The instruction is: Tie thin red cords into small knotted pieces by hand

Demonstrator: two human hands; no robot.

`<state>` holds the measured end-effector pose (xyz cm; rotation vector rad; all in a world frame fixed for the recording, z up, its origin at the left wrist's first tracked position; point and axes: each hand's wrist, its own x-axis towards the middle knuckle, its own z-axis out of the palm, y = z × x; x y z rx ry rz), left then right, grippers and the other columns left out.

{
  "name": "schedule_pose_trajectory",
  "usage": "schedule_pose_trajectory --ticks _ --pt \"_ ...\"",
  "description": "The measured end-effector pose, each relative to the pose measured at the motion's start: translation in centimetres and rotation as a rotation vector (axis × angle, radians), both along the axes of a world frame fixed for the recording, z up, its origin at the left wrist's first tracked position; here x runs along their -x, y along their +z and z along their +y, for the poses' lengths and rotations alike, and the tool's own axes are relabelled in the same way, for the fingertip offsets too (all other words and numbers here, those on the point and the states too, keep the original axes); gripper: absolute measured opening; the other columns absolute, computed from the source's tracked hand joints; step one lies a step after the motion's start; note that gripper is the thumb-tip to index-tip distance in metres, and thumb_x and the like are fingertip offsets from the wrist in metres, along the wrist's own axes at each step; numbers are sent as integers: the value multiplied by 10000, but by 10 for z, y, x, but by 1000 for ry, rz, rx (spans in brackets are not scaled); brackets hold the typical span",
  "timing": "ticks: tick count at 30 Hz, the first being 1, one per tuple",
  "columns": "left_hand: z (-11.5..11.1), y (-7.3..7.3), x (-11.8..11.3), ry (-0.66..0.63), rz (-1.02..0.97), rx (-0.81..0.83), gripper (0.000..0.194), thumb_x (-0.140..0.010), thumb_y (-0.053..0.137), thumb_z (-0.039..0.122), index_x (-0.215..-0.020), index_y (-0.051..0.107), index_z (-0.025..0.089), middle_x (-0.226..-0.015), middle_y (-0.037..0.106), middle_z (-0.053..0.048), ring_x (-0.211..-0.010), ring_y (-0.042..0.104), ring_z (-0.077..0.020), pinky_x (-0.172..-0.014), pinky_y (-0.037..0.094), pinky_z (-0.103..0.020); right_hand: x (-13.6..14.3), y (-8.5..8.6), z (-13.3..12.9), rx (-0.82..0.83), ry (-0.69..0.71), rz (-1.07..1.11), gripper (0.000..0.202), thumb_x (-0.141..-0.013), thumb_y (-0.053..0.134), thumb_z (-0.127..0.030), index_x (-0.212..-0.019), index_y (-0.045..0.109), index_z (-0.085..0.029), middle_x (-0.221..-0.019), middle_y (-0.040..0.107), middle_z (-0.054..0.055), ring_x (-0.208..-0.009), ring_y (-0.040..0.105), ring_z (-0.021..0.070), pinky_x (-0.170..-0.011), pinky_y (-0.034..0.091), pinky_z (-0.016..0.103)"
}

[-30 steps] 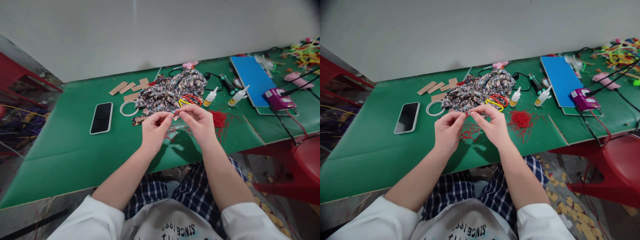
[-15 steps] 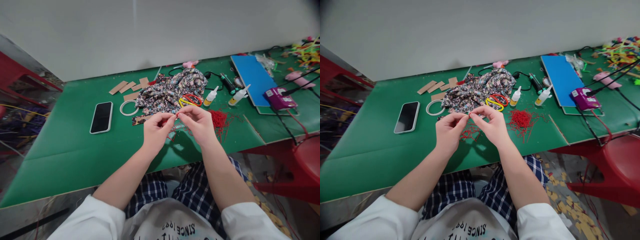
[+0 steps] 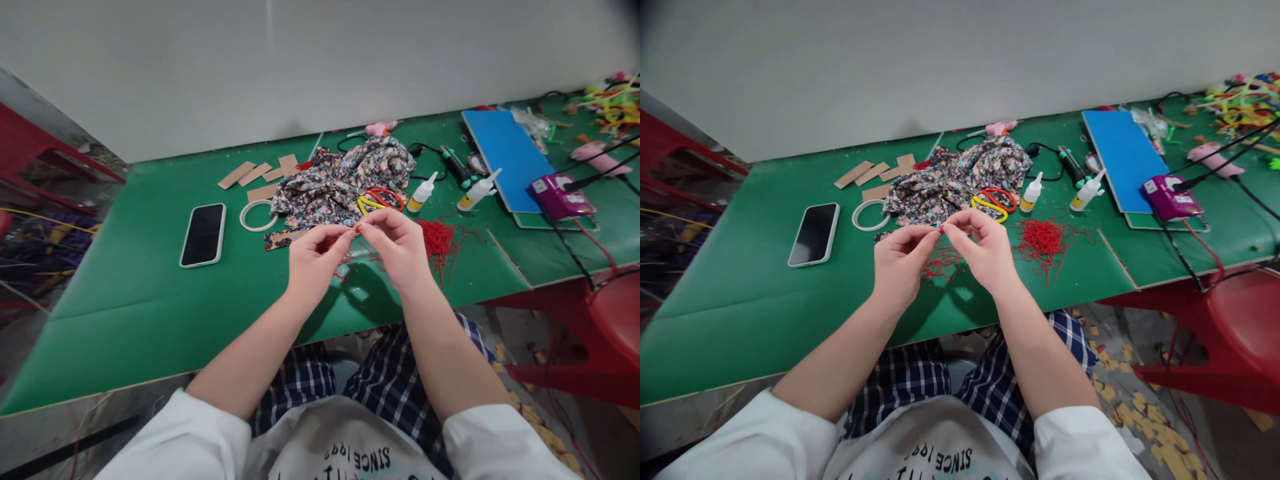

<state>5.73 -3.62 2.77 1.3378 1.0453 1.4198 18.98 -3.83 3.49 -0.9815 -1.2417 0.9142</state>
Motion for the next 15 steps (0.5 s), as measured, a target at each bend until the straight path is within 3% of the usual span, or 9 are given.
schedule_pose_trajectory --ticks 10,15 --pt "1 0 -2 -52 -68 59 189 -713 715 358 -738 679 175 -560 566 39 -429 378 -34 -411 306 -172 3 0 -2 -33 -27 -17 33 -778 624 -248 -759 617 -221 -735 640 -29 -686 598 99 -667 516 246" --pt "2 6 -3 -103 -240 223 259 -648 755 398 -712 642 173 -499 476 67 -375 296 -17 -344 219 -170 -1 1 -1 -16 32 26 123 -811 615 -322 -879 684 -248 -876 702 -8 -800 648 118 -764 535 279"
